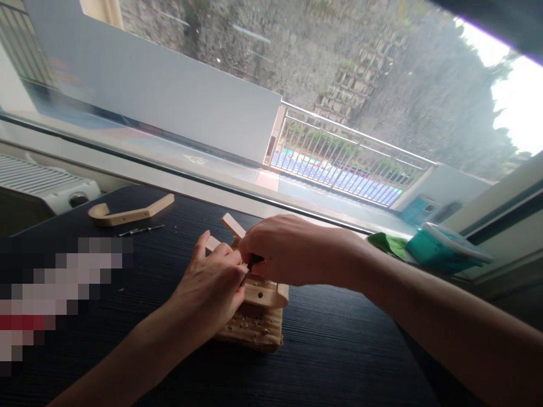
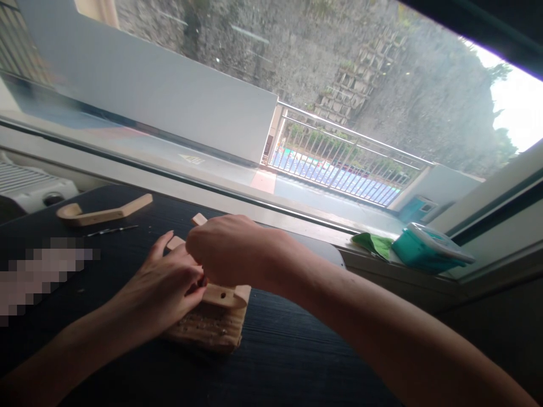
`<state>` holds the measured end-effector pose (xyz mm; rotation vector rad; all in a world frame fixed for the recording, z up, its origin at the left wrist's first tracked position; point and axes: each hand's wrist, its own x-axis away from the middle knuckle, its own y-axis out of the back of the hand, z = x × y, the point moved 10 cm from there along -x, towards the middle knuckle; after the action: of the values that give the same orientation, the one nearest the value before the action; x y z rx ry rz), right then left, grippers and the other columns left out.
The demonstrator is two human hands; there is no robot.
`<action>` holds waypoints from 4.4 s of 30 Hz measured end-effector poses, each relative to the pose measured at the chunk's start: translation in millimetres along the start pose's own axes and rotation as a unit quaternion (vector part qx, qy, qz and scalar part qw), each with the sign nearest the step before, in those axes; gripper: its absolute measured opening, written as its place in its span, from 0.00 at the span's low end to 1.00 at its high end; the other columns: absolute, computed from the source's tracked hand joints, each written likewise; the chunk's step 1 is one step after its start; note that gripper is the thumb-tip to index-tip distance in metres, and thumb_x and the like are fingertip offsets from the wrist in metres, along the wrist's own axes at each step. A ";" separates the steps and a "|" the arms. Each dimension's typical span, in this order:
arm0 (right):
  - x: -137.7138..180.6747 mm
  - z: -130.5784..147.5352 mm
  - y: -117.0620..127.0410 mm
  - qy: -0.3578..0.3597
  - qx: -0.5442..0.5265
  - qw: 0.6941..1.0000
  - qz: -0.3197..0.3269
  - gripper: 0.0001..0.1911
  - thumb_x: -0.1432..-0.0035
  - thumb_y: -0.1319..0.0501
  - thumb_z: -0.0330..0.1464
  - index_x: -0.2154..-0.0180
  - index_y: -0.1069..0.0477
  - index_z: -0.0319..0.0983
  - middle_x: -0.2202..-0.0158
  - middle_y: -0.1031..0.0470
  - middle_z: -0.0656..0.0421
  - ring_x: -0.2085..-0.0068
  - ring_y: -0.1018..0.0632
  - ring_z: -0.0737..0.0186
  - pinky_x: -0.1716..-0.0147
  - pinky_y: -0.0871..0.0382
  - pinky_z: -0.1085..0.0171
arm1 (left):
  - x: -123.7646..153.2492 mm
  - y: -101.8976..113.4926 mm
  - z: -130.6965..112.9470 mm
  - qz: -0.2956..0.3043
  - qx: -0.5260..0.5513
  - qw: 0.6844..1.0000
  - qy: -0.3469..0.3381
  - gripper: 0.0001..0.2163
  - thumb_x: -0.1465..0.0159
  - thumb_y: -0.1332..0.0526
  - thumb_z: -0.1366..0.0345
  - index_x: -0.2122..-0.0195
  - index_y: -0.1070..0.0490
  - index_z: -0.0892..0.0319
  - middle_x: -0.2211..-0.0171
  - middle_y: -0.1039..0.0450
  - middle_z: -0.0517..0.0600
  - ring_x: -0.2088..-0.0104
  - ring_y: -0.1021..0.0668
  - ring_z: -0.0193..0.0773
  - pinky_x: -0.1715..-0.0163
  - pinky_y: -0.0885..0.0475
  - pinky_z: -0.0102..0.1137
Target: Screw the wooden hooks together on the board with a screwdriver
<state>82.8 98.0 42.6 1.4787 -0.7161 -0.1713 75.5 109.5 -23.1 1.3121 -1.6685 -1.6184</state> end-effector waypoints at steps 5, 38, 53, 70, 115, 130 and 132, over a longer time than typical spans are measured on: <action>-0.1 -6.0 -2.2 -0.020 -0.005 1.000 -0.002 0.10 0.42 0.43 0.30 0.72 0.25 0.34 0.75 0.27 0.58 0.75 0.33 0.69 0.74 0.45 0.67 | 0.7 0.5 0.4 0.007 0.012 1.000 0.005 0.08 0.43 0.43 0.73 0.70 0.25 0.55 0.64 0.23 0.50 0.55 0.25 0.47 0.40 0.55 0.58; 6.2 -8.1 -2.1 -0.038 0.005 0.999 0.011 0.13 0.41 0.44 0.33 0.72 0.25 0.35 0.76 0.28 0.58 0.77 0.36 0.69 0.76 0.48 0.66 | 3.6 3.6 5.9 0.002 0.021 1.000 -0.007 0.07 0.45 0.41 0.71 0.70 0.25 0.53 0.65 0.24 0.47 0.55 0.25 0.45 0.39 0.56 0.58; 0.4 -5.6 -3.1 -0.039 0.008 0.999 0.004 0.12 0.41 0.43 0.30 0.73 0.24 0.35 0.76 0.26 0.57 0.77 0.34 0.69 0.76 0.49 0.66 | 1.4 -2.0 6.9 0.013 0.019 1.000 -0.004 0.08 0.42 0.42 0.71 0.68 0.23 0.53 0.64 0.23 0.50 0.55 0.26 0.47 0.40 0.55 0.60; 13.5 -20.0 -14.9 -0.186 -0.099 0.977 -0.030 0.14 0.40 0.45 0.32 0.75 0.25 0.39 0.76 0.26 0.59 0.75 0.30 0.67 0.75 0.47 0.67 | 9.2 14.6 2.3 0.047 0.054 0.997 0.015 0.07 0.39 0.42 0.65 0.67 0.24 0.56 0.64 0.24 0.52 0.54 0.27 0.46 0.38 0.55 0.57; -25.0 -18.9 -10.0 -0.104 -0.069 0.988 0.085 0.08 0.42 0.42 0.23 0.68 0.25 0.39 0.62 0.22 0.56 0.66 0.23 0.60 0.70 0.42 0.64 | -5.6 -8.2 15.3 0.031 0.098 0.994 0.039 0.14 0.34 0.46 0.57 0.54 0.26 0.55 0.66 0.23 0.51 0.56 0.26 0.46 0.40 0.51 0.61; -20.4 -14.3 0.4 -0.117 -0.032 0.988 0.096 0.08 0.44 0.40 0.24 0.67 0.24 0.39 0.66 0.22 0.56 0.65 0.22 0.58 0.73 0.42 0.65 | -2.0 -1.8 14.4 0.043 0.111 0.992 0.048 0.13 0.34 0.46 0.59 0.57 0.25 0.56 0.63 0.23 0.52 0.54 0.26 0.47 0.39 0.54 0.62; -20.0 -13.5 -2.1 -0.119 -0.027 0.988 0.098 0.10 0.44 0.42 0.21 0.69 0.24 0.38 0.68 0.23 0.55 0.68 0.23 0.60 0.73 0.41 0.66 | -1.9 0.4 13.3 0.041 0.104 0.993 0.045 0.12 0.34 0.46 0.61 0.58 0.25 0.57 0.63 0.23 0.52 0.54 0.27 0.47 0.39 0.54 0.61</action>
<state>74.9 119.6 34.8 1.3406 -1.0361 -0.2170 64.9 117.7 -24.8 1.3745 -1.8496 -1.3484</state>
